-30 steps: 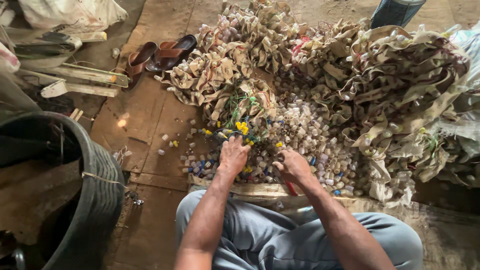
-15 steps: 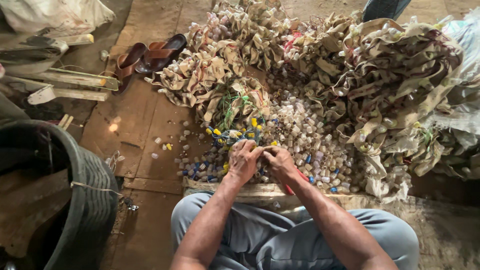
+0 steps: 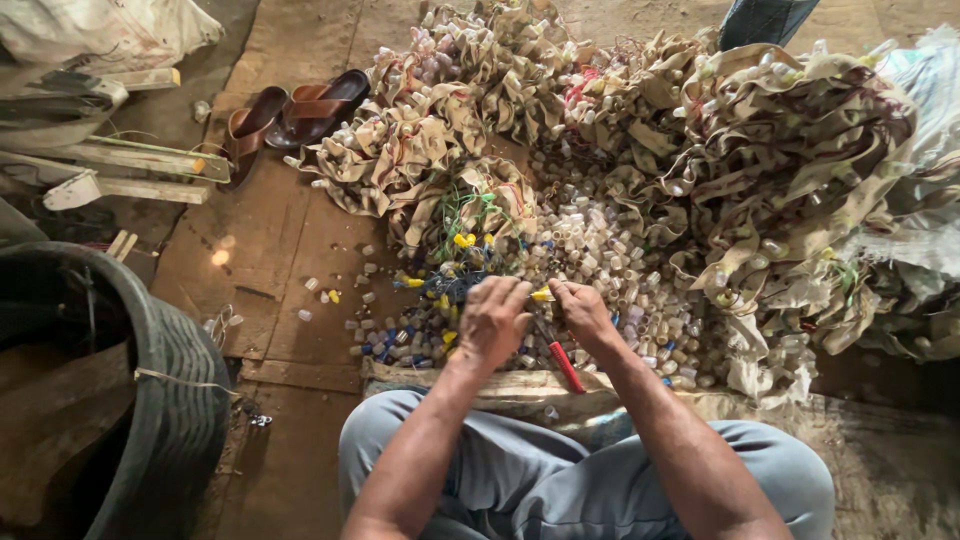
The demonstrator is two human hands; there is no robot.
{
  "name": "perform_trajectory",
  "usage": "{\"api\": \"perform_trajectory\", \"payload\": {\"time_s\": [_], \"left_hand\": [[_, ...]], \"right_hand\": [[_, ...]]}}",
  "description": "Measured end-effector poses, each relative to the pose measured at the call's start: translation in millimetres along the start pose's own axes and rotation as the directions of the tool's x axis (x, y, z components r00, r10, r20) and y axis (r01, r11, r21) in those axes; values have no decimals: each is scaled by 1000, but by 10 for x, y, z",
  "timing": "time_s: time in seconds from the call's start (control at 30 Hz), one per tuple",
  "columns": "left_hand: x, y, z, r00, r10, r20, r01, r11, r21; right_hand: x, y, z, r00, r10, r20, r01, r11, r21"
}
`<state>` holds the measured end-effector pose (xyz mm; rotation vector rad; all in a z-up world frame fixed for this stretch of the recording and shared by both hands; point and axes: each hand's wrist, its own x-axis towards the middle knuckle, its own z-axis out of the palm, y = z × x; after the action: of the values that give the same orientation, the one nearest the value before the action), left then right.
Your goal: The person sits on the floor and uses a knife to cut yellow plastic caps off of small wires. The person picks up each wire, cuts the cap, and drops the pieces onto a pile on the floor.
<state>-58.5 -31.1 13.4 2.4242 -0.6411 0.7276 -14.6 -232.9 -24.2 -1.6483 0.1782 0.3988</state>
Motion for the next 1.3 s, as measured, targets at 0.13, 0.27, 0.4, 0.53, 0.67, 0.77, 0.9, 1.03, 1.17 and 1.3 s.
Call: {"api": "perform_trajectory", "payload": {"time_s": [0.13, 0.27, 0.4, 0.53, 0.67, 0.77, 0.9, 1.03, 1.17, 1.3], "left_hand": [[54, 124, 53, 994, -77, 74, 82, 994, -69], [43, 61, 116, 991, -74, 107, 84, 992, -90], [29, 11, 197, 986, -114, 118, 126, 988, -94], [27, -2, 216, 987, -120, 105, 133, 984, -121], [37, 19, 189, 988, -111, 104, 126, 980, -154], [55, 19, 154, 986, -118, 115, 135, 979, -156], [59, 33, 128, 993, -93, 72, 104, 980, -168], [72, 28, 115, 989, -94, 117, 112, 982, -155], [90, -4, 99, 990, -91, 108, 110, 976, -187], [103, -11, 119, 989, -116, 96, 136, 962, -238]], "right_hand": [[-13, 35, 92, 994, 82, 76, -90, 991, 101], [-11, 42, 78, 994, 67, 83, -76, 992, 102], [-75, -60, 78, 979, -131, 159, 107, 983, 150], [-148, -203, 110, 933, -322, 161, 291, 938, 191], [-170, -229, 77, 984, 152, 88, -164, 974, 154], [-157, -210, 47, 986, -22, 166, 2, 992, 124], [-164, -252, 42, 983, 78, 168, -111, 974, 196], [-241, -321, 31, 980, -37, 198, 8, 989, 146], [-197, -255, 33, 986, 53, 158, -78, 985, 153], [-91, -108, 43, 996, -40, 74, 31, 992, 123]]}}
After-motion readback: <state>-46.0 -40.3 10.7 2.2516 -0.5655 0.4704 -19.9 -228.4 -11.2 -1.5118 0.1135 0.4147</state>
